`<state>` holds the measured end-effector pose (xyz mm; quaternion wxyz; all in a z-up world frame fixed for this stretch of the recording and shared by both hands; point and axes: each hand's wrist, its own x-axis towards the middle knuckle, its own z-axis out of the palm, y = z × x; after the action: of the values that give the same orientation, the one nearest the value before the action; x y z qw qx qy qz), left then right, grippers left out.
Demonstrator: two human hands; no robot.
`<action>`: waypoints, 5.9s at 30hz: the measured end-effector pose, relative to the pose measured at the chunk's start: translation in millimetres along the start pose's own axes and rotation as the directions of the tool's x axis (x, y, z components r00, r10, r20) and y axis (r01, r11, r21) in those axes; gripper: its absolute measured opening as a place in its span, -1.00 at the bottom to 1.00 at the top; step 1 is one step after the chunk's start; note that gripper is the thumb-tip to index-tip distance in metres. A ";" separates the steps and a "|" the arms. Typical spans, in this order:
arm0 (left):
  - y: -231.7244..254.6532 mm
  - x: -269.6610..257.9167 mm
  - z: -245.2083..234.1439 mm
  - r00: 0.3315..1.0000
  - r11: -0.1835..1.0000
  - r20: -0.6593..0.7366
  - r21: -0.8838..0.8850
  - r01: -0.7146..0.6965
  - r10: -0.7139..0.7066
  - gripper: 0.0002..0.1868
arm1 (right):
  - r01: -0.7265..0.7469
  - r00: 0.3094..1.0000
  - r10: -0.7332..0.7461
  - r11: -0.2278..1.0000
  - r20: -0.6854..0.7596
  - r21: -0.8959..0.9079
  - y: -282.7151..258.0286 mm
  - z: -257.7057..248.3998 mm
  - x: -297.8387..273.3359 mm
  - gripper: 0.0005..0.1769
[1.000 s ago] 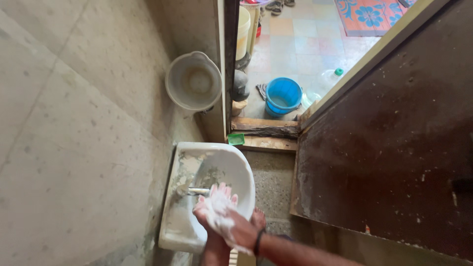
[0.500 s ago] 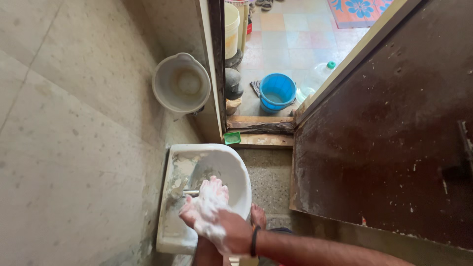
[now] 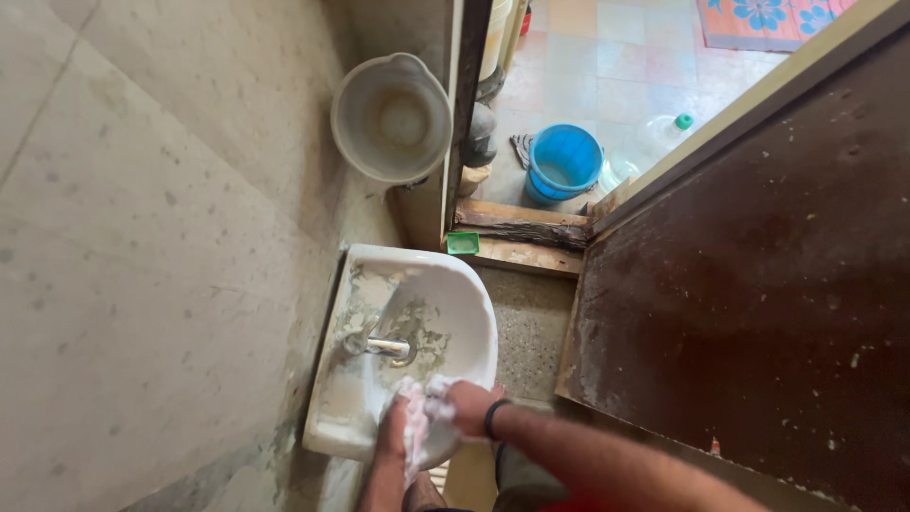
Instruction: The person scrubs the inside and outside of a small ceramic wall-mounted sink using a white cloth and a white cleaning paste.
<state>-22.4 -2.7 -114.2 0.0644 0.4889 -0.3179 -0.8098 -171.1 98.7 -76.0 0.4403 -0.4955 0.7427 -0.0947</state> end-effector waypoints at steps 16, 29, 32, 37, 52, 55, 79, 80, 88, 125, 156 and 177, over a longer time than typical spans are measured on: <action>80.2 -117.8 6.7 0.917 -0.158 0.255 0.964 -0.216 0.307 0.06 | -0.067 0.977 0.085 0.993 0.198 -0.096 10.6 47.3 88.3 -0.57; 82.8 -101.6 -11.5 0.926 -0.184 0.224 0.968 -0.173 0.305 -0.15 | -0.010 0.984 -0.119 0.699 -0.131 -0.715 49.5 -100.5 83.1 -0.28; 73.7 -88.9 -22.4 0.818 -0.188 0.305 0.952 -0.242 0.488 -0.04 | -0.096 0.951 0.233 0.847 0.204 -0.523 33.7 -0.8 62.5 -0.42; 60.2 -86.8 -35.2 0.809 -0.175 0.280 0.959 -0.221 0.516 0.07 | 0.282 0.930 -0.237 0.950 -0.282 0.133 -9.0 134.5 21.3 -0.72; 76.9 -86.2 45.2 0.935 -0.482 0.233 0.808 -0.338 -0.266 -0.34 | -0.208 0.978 0.169 0.845 -0.123 -0.492 30.5 -64.5 45.3 -0.65; 56.7 -87.2 34.2 0.944 -0.463 0.261 0.824 -0.326 -0.200 -0.45 | -0.038 0.995 0.068 0.935 0.074 -0.351 23.1 6.5 0.1 -0.81; 108.6 -91.4 -18.1 0.890 -0.237 0.210 0.964 -0.119 0.405 -0.18 | -0.135 0.822 -0.017 0.965 -0.569 -0.224 -31.1 -157.3 121.8 -0.05; 107.7 -92.4 -15.4 0.880 -0.243 0.216 0.963 -0.120 0.423 -0.24 | -0.220 0.774 0.010 0.942 -0.633 -0.255 -29.2 -156.8 123.8 -0.15; 107.8 -85.3 -13.5 0.888 -0.237 0.193 0.967 -0.099 0.418 -0.39 | 0.292 0.786 -0.508 0.807 -0.352 -0.513 -35.8 -174.9 201.3 0.16; 10.9 -85.2 15.1 0.948 -0.375 0.314 0.875 -0.307 -0.043 -0.49 | -0.353 0.932 0.362 0.919 0.022 -0.175 1.9 -15.7 107.2 -0.60; 40.0 -92.6 -35.8 0.843 -0.377 0.458 0.861 -0.342 0.283 -0.14 | -0.295 0.827 0.295 0.952 -0.479 0.078 46.0 20.3 -31.6 -0.53; -20.9 -24.6 17.3 0.957 -0.363 0.120 0.906 -0.215 -0.265 0.02 | 0.072 0.971 0.215 -0.684 0.107 0.726 30.8 11.2 10.6 -0.35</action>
<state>-19.9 31.8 -102.2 -0.4334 0.2091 -0.8397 -0.2517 -184.2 108.4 -106.3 0.5744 0.2846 0.2828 -0.7135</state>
